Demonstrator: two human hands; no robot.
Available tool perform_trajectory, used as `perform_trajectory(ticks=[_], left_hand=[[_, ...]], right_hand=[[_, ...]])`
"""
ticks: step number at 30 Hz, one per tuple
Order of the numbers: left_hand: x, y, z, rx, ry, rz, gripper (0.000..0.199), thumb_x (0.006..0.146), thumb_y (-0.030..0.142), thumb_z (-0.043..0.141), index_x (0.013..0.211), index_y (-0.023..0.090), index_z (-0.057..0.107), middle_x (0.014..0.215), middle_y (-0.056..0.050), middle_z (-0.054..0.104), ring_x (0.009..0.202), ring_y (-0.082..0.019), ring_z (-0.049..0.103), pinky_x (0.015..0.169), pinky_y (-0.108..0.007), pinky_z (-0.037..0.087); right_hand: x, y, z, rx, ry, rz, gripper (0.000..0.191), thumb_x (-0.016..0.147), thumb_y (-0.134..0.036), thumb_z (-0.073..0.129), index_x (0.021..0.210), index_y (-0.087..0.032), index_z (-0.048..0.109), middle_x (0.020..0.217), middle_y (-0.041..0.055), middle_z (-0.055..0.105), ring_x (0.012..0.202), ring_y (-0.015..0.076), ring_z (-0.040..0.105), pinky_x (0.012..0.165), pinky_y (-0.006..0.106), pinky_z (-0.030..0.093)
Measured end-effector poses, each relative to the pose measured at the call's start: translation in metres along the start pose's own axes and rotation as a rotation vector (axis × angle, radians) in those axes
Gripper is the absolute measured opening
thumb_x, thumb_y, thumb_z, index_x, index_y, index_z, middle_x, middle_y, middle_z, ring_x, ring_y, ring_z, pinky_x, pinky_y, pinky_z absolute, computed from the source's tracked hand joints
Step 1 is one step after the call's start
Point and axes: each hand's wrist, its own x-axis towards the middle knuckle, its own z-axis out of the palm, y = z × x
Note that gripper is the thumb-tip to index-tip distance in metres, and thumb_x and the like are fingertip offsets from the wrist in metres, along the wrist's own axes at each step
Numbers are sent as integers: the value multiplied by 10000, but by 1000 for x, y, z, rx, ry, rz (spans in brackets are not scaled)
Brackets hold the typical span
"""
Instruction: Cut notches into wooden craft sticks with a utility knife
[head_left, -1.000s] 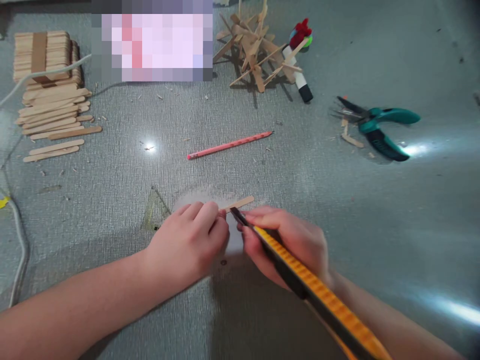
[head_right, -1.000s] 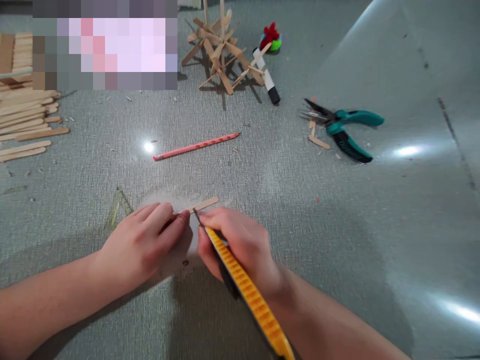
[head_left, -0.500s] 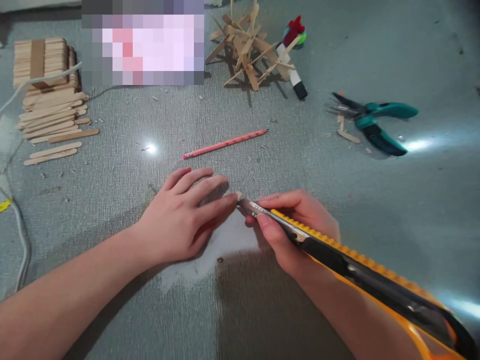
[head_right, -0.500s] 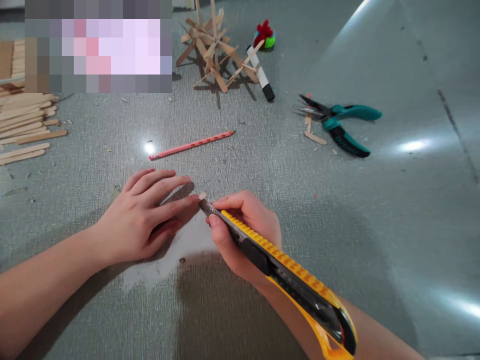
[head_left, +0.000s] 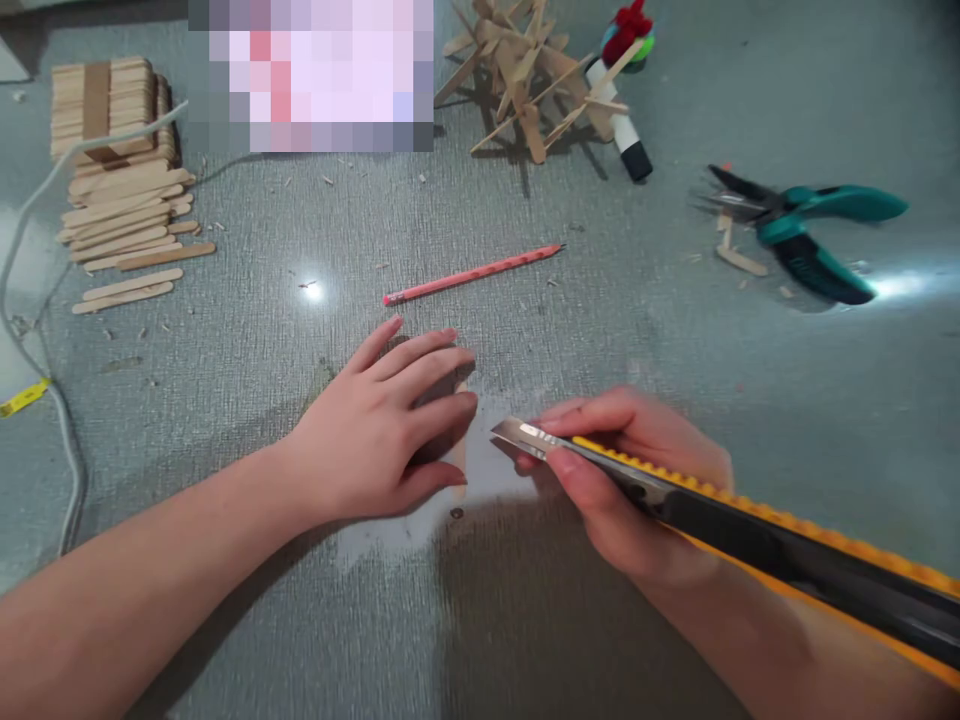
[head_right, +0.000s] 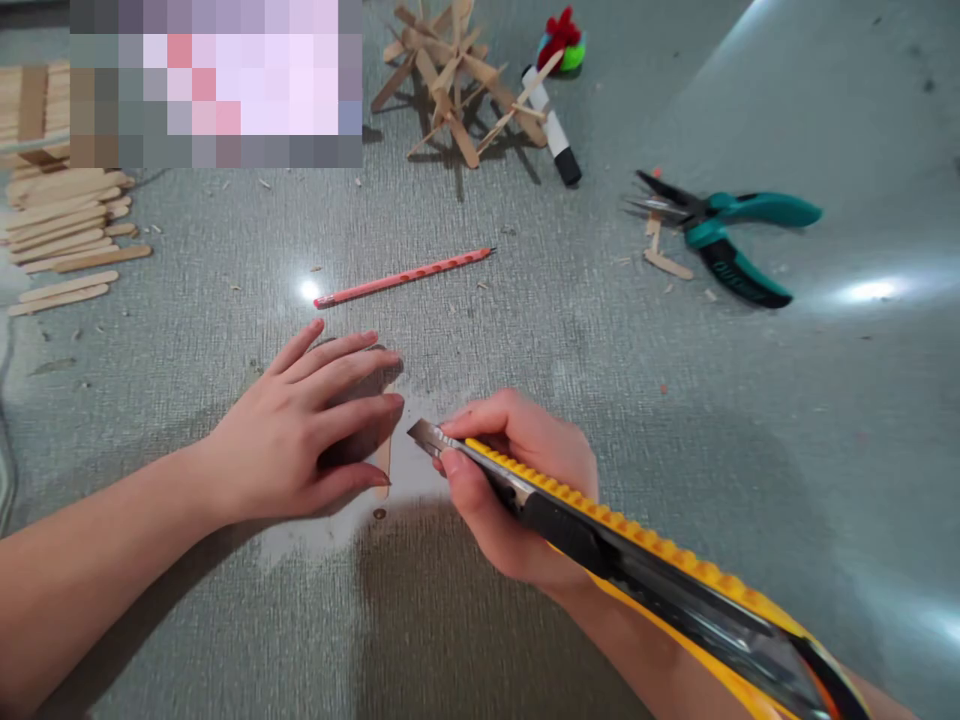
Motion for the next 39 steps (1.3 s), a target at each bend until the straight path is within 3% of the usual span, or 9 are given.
perform_trajectory(ticks=[4, 8, 12, 23, 32, 39], left_hand=[[0, -4, 0, -66, 50, -7, 364, 924, 493, 669, 1133, 195, 680, 1259, -92, 659, 1263, -272, 575, 1218, -529, 311], [1, -6, -1, -125, 94, 11, 135, 973, 241, 585, 991, 199, 712, 1076, -51, 696, 1048, -191, 644, 1116, -435, 426], [0, -7, 0, -127, 142, 25, 213, 947, 95, 540, 944, 208, 720, 1011, -29, 703, 990, -165, 642, 1054, -400, 463], [0, -6, 0, -114, 118, 18, 161, 963, 142, 548, 945, 183, 703, 1046, -51, 703, 1029, -193, 623, 955, -372, 489], [-2, 1, -1, -5, 108, 133, 148, 994, 208, 576, 921, 187, 704, 1020, -32, 720, 918, -162, 632, 861, -329, 498], [-3, 1, 1, -49, 84, 148, 150, 994, 192, 572, 941, 162, 709, 979, -43, 707, 915, -164, 643, 827, -321, 534]], right_hand=[[-2, -2, -1, -28, -35, -43, 77, 864, -197, 674, 927, -229, 644, 797, 13, 727, 601, 152, 680, 497, 270, 516], [0, -7, 3, -91, -89, -143, 188, 839, -136, 649, 980, -260, 624, 834, 24, 744, 663, 177, 715, 567, 303, 577], [2, -12, 6, -96, -164, -231, 284, 831, -88, 621, 1055, -262, 594, 844, 31, 749, 699, 189, 743, 601, 297, 621], [3, -16, 9, -95, -221, -261, 342, 833, -57, 601, 1094, -277, 586, 831, 26, 745, 686, 193, 742, 561, 291, 617], [1, -13, 6, -159, -178, -264, 306, 821, -82, 625, 1063, -268, 602, 840, 31, 758, 714, 200, 761, 599, 297, 632], [1, -18, 8, -179, -203, -297, 351, 846, -82, 599, 1120, -301, 595, 844, 28, 768, 708, 215, 755, 584, 330, 645]])
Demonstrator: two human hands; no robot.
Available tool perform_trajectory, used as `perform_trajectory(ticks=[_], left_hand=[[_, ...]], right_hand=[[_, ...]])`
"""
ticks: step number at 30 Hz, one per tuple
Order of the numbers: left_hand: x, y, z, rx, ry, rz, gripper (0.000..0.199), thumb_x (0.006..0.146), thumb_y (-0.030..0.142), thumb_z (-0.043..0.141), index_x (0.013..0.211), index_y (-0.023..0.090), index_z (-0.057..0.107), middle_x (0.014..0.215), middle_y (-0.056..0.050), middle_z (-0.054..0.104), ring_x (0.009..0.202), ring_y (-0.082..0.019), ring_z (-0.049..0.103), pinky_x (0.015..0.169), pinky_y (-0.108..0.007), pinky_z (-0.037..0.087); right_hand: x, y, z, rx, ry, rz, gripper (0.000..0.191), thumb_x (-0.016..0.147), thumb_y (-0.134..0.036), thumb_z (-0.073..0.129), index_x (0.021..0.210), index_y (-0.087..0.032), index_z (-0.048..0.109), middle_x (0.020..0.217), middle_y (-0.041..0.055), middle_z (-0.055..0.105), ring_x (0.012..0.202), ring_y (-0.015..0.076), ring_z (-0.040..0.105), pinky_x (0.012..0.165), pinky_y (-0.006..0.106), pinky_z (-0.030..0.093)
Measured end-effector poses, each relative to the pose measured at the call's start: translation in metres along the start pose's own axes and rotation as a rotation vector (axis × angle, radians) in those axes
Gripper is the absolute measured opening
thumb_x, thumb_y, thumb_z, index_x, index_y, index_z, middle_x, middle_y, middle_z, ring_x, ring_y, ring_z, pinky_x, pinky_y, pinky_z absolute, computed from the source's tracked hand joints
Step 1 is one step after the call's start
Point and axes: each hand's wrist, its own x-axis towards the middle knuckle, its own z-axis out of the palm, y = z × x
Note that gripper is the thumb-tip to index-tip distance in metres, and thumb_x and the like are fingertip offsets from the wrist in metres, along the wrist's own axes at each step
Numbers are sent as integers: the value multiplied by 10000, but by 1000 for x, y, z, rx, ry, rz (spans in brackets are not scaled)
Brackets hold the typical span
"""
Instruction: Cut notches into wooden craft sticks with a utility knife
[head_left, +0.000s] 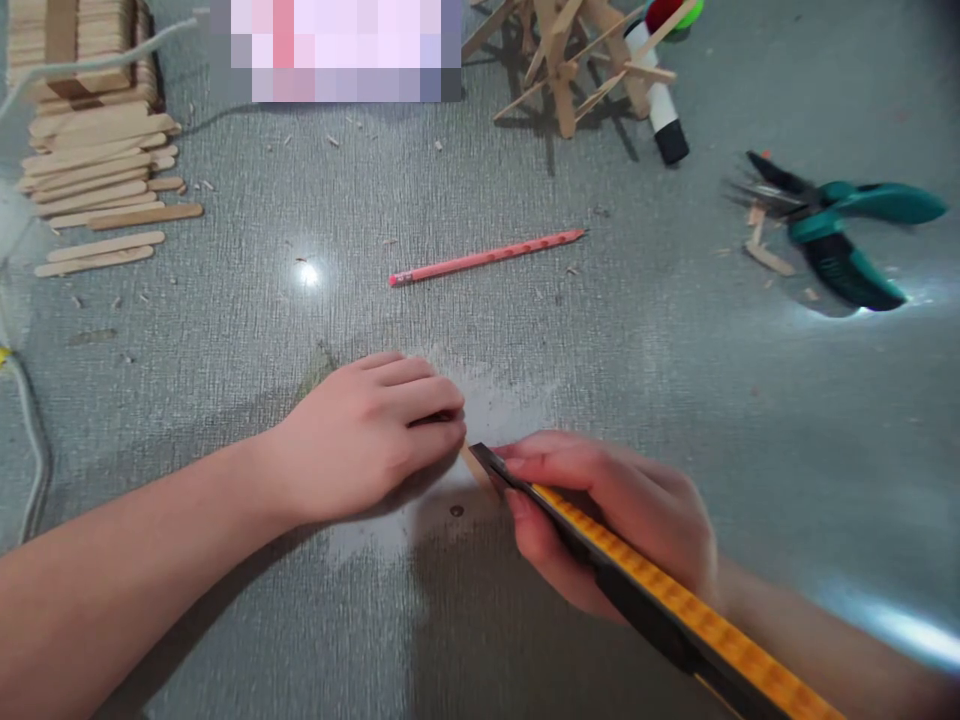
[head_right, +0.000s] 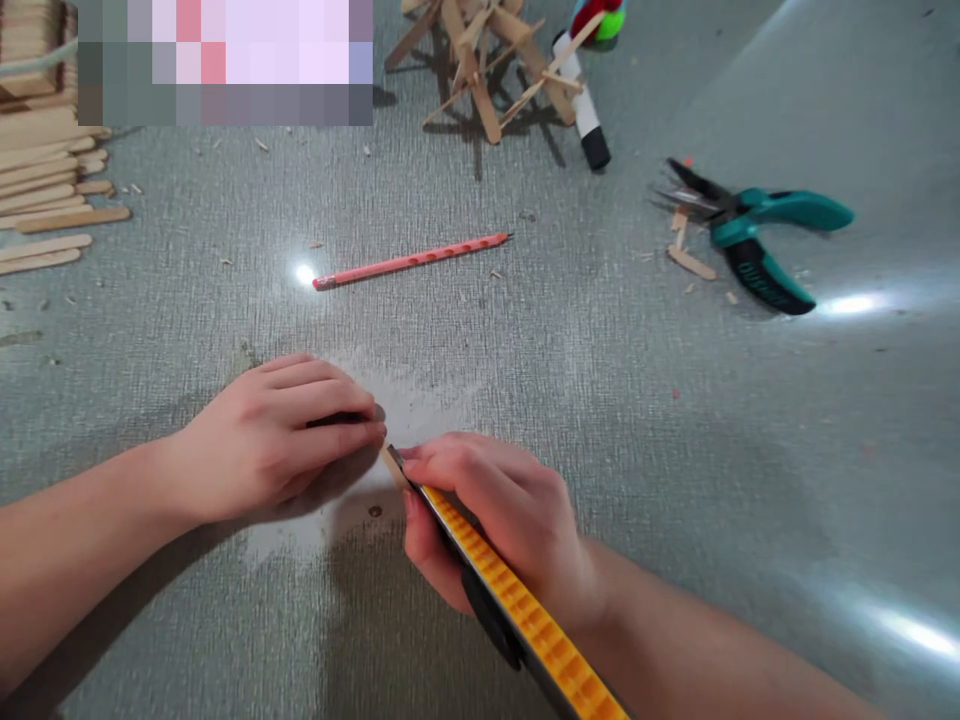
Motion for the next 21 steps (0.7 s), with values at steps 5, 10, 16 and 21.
perform_trajectory(ticks=[5, 10, 16, 21], left_hand=[[1, 1, 0, -17, -20, -19, 203, 1003, 188, 543, 908, 148, 717, 922, -54, 698, 883, -168, 636, 804, -324, 537], [1, 2, 1, -11, -38, -23, 240, 1014, 192, 515, 883, 161, 714, 909, -47, 699, 894, -170, 634, 816, -323, 522], [1, 2, 1, 28, -41, -22, 254, 1025, 198, 501, 883, 171, 710, 905, -37, 700, 914, -172, 638, 834, -325, 505], [1, 2, 1, 37, -5, -3, 253, 1017, 170, 513, 864, 155, 714, 879, -39, 699, 912, -169, 651, 831, -329, 511]], right_hand=[[1, 0, 0, -6, -18, 3, 342, 845, -77, 596, 1109, -295, 588, 837, 24, 768, 695, 211, 754, 576, 318, 641], [0, 0, 1, -16, -18, 0, 341, 842, -81, 604, 1118, -282, 590, 843, 37, 763, 706, 210, 750, 584, 317, 640], [-2, 1, 1, 3, -15, -18, 341, 827, -52, 613, 1102, -252, 595, 826, 50, 752, 701, 208, 749, 596, 308, 638], [-3, 2, 2, -14, -16, -9, 336, 834, -57, 616, 1100, -262, 598, 839, 42, 757, 709, 204, 747, 605, 307, 640]])
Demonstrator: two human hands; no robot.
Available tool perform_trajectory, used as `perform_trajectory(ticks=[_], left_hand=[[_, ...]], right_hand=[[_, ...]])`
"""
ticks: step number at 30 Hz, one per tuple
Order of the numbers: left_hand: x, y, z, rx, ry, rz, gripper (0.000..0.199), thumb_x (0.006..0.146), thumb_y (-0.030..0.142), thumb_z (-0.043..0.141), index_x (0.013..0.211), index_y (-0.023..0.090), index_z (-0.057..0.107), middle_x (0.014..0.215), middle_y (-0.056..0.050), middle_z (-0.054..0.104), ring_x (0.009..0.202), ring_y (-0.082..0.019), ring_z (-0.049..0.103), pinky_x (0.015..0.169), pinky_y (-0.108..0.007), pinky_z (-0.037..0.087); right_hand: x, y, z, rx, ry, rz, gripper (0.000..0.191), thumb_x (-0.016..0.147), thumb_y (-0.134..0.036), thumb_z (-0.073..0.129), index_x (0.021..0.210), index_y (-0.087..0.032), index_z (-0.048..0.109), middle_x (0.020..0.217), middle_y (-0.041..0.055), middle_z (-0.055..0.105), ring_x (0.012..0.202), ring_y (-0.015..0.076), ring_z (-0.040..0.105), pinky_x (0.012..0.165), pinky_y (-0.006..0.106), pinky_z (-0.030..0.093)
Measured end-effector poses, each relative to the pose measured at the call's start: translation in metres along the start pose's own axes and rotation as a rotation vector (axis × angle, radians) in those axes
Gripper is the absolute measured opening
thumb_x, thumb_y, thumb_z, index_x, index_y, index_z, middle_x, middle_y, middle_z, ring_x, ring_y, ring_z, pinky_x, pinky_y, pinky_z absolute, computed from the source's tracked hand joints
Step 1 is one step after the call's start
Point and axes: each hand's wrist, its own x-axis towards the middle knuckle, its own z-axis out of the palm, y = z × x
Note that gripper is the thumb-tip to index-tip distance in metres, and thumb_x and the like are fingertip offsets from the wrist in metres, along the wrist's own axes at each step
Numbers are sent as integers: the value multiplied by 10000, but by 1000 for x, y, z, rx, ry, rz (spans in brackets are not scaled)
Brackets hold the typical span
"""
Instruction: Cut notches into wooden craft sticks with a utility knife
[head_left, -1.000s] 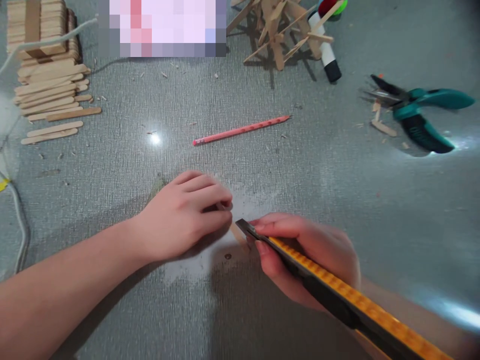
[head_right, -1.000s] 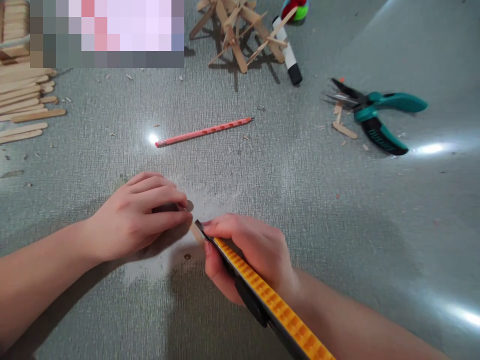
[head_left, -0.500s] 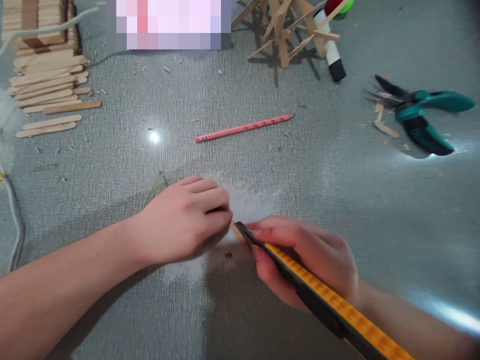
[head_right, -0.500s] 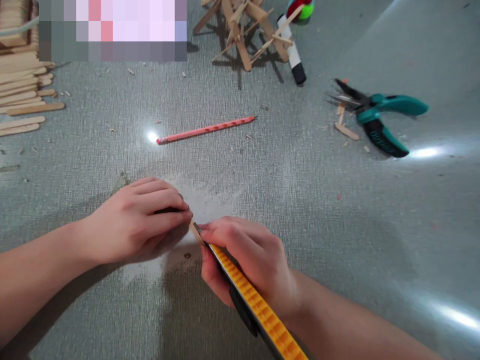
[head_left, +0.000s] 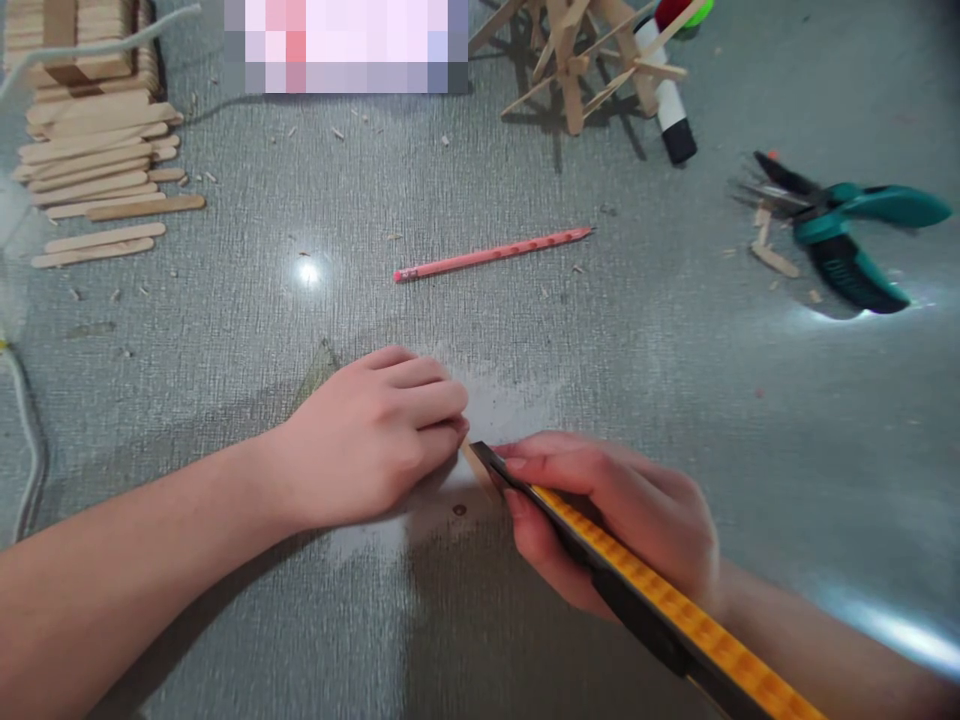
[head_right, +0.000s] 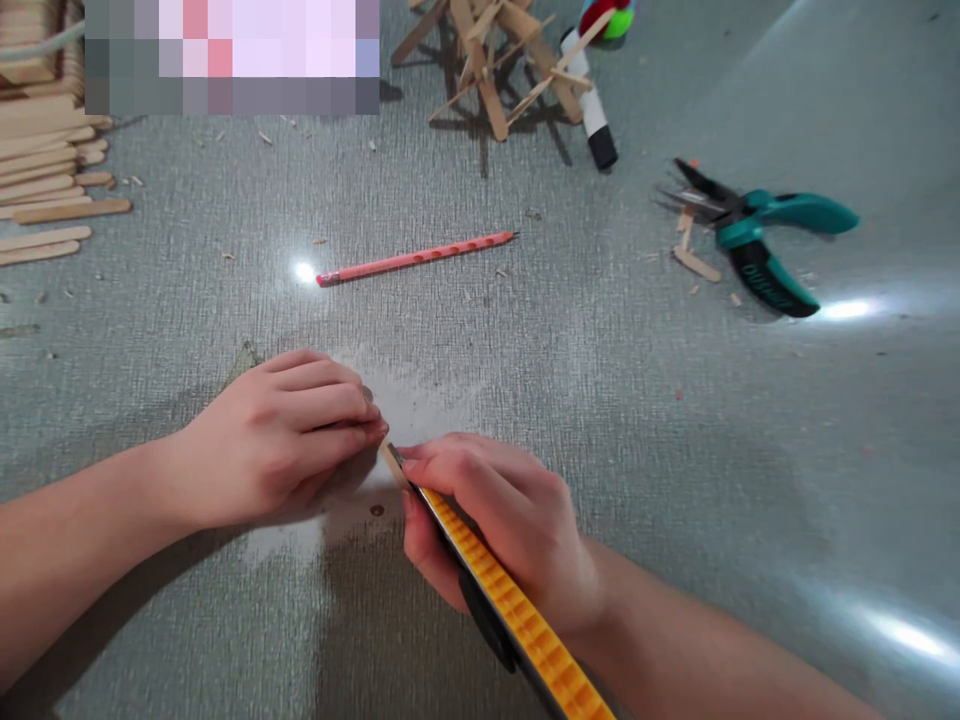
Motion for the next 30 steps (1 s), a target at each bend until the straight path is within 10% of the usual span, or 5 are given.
perform_trajectory(ticks=[30], left_hand=[[1, 6, -1, 47, -47, 1, 248, 998, 175, 527, 849, 133, 721, 828, -32, 645, 764, -185, 552, 704, -342, 477]], right_hand=[[0, -11, 0, -82, -74, -4, 147, 888, -90, 576, 928, -228, 542, 736, 17, 686, 649, 156, 692, 544, 277, 562]])
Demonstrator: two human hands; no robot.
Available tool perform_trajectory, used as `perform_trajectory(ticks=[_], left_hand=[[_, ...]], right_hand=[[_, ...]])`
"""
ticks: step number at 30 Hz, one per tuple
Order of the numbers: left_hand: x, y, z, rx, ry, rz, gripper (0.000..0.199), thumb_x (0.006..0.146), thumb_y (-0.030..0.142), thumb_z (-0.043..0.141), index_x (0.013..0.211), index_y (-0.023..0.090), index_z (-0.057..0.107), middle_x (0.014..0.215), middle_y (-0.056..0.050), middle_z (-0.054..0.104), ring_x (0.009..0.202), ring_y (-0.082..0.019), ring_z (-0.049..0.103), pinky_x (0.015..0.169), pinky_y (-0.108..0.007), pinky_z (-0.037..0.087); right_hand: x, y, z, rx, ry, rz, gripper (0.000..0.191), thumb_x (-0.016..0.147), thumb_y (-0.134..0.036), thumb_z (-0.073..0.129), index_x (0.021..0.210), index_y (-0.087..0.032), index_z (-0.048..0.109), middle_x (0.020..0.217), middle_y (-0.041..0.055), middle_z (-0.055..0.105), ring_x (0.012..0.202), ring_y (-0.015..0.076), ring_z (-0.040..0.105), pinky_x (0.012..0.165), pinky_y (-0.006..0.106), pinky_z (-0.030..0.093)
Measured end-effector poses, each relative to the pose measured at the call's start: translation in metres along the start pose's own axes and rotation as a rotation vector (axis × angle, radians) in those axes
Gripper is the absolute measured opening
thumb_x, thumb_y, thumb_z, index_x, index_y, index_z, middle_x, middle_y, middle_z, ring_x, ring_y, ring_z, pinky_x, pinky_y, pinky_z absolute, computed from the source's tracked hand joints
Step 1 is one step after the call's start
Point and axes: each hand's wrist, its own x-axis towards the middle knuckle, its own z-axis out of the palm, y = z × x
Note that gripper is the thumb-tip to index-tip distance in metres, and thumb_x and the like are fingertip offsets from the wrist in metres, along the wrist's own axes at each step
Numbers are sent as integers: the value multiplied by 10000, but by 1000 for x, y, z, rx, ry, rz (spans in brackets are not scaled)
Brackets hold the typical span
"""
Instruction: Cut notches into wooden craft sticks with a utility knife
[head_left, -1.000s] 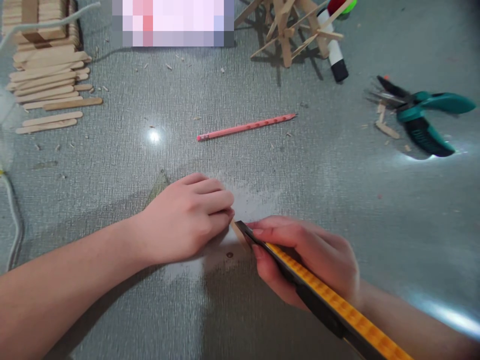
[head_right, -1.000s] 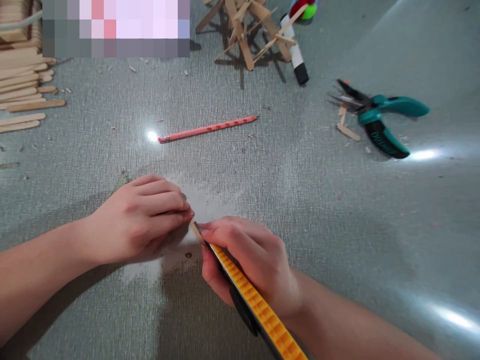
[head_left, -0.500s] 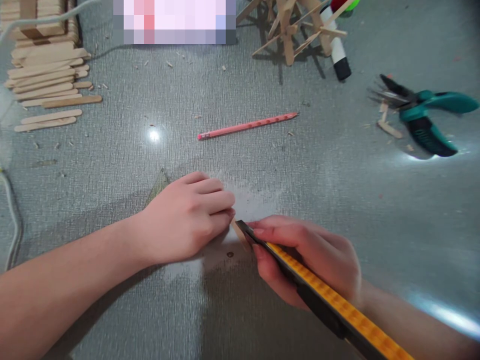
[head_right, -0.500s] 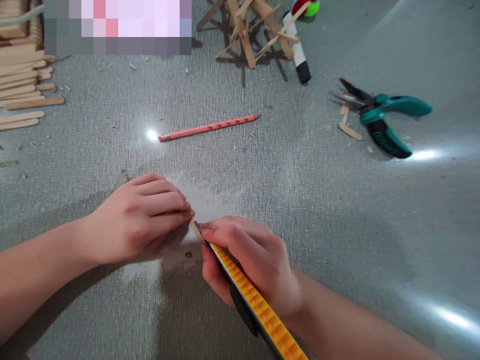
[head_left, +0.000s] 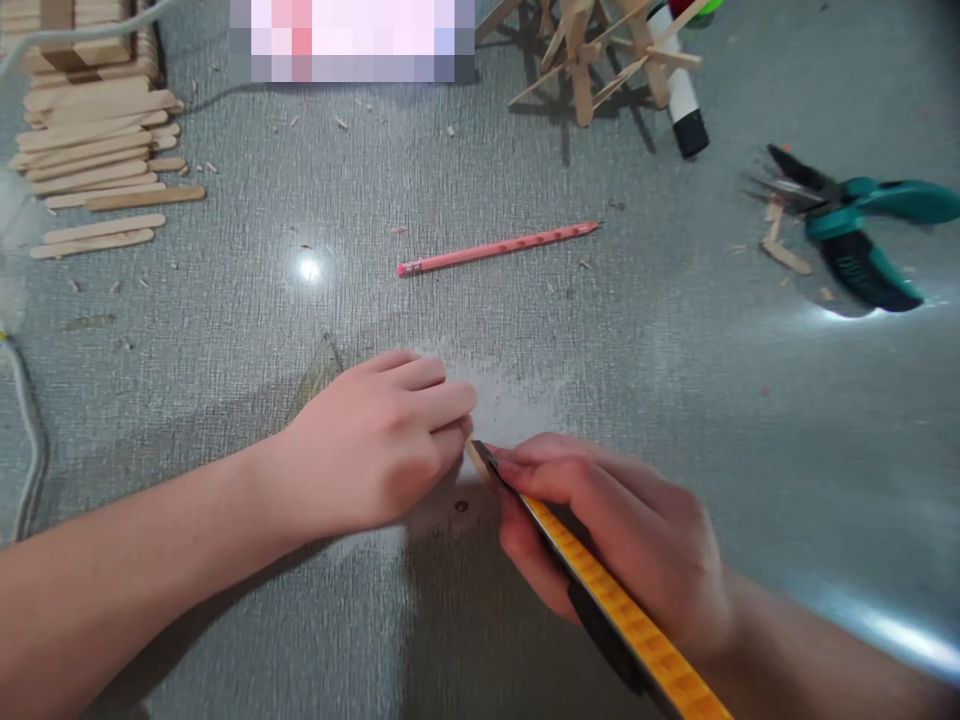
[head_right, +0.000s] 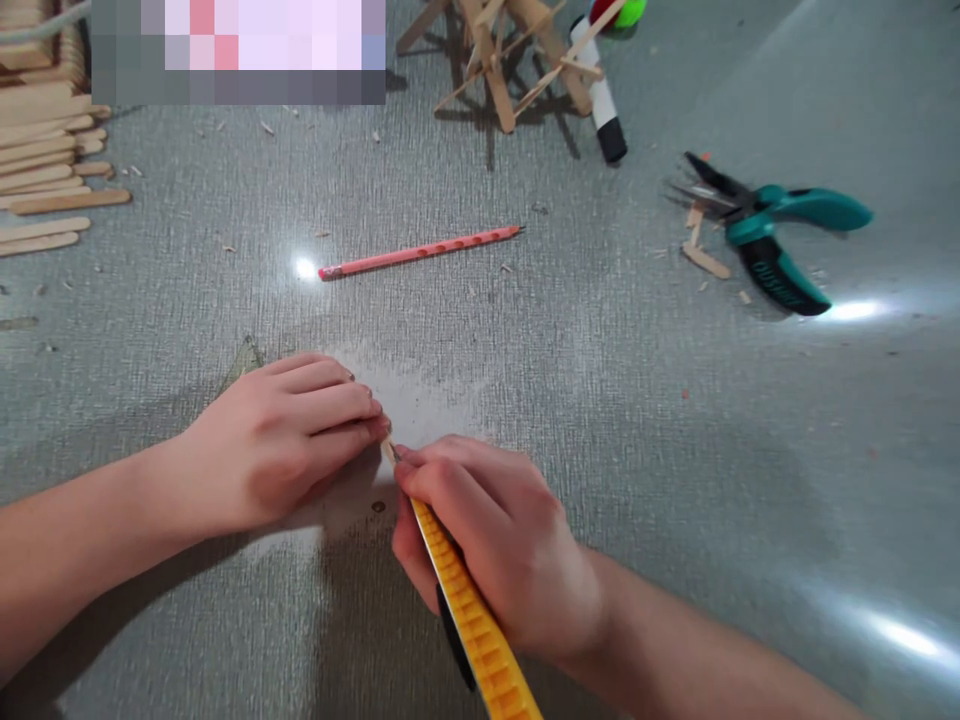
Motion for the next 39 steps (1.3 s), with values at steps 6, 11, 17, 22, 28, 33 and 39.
perform_trajectory(ticks=[6, 11, 17, 22, 28, 33, 39], left_hand=[[1, 7, 2, 40, 34, -30, 219, 933, 146, 607, 725, 143, 676, 790, -19, 623, 762, -209, 577, 715, -360, 528], [0, 9, 4, 32, 18, -46, 191, 945, 150, 595, 798, 137, 716, 831, -22, 652, 813, -223, 611, 729, -359, 551], [0, 8, 6, 21, 6, -50, 191, 951, 147, 583, 823, 133, 724, 835, -22, 654, 814, -214, 601, 718, -346, 548], [-2, 8, 4, 13, 6, -56, 218, 967, 153, 557, 817, 139, 714, 832, -22, 645, 801, -198, 577, 712, -338, 536], [-1, 8, 4, 18, -5, -56, 276, 979, 143, 527, 748, 153, 679, 817, -19, 631, 785, -187, 570, 703, -336, 516], [-1, 9, 5, 39, 14, -53, 293, 980, 149, 528, 725, 154, 671, 812, -15, 628, 771, -182, 574, 669, -336, 501], [0, 9, 3, 34, -3, -63, 298, 993, 135, 485, 778, 155, 690, 817, -9, 636, 763, -178, 570, 659, -336, 500]], right_hand=[[2, -3, -2, -18, -39, 27, 168, 881, -85, 551, 885, -242, 490, 672, -3, 633, 604, 154, 671, 498, 268, 525], [-3, -8, -4, -20, -32, 51, 182, 882, -92, 550, 866, -256, 474, 652, -19, 614, 571, 144, 639, 503, 268, 526], [-5, -6, -4, 1, -31, 48, 185, 881, -93, 557, 850, -256, 475, 626, -27, 606, 564, 147, 647, 470, 264, 498], [-4, -3, -2, 10, 2, 35, 183, 861, -73, 579, 898, -246, 531, 687, -6, 663, 606, 156, 687, 500, 253, 551], [-10, -1, -7, -39, 65, 33, 238, 823, -59, 612, 992, -226, 597, 816, 37, 735, 644, 167, 731, 560, 250, 617], [-13, -1, -12, -112, 61, 35, 283, 815, -70, 644, 1036, -244, 609, 816, 20, 743, 634, 184, 739, 546, 264, 625], [-9, 1, -5, -54, 55, 38, 283, 841, -90, 607, 1057, -273, 600, 825, 33, 757, 681, 222, 750, 547, 308, 642]])
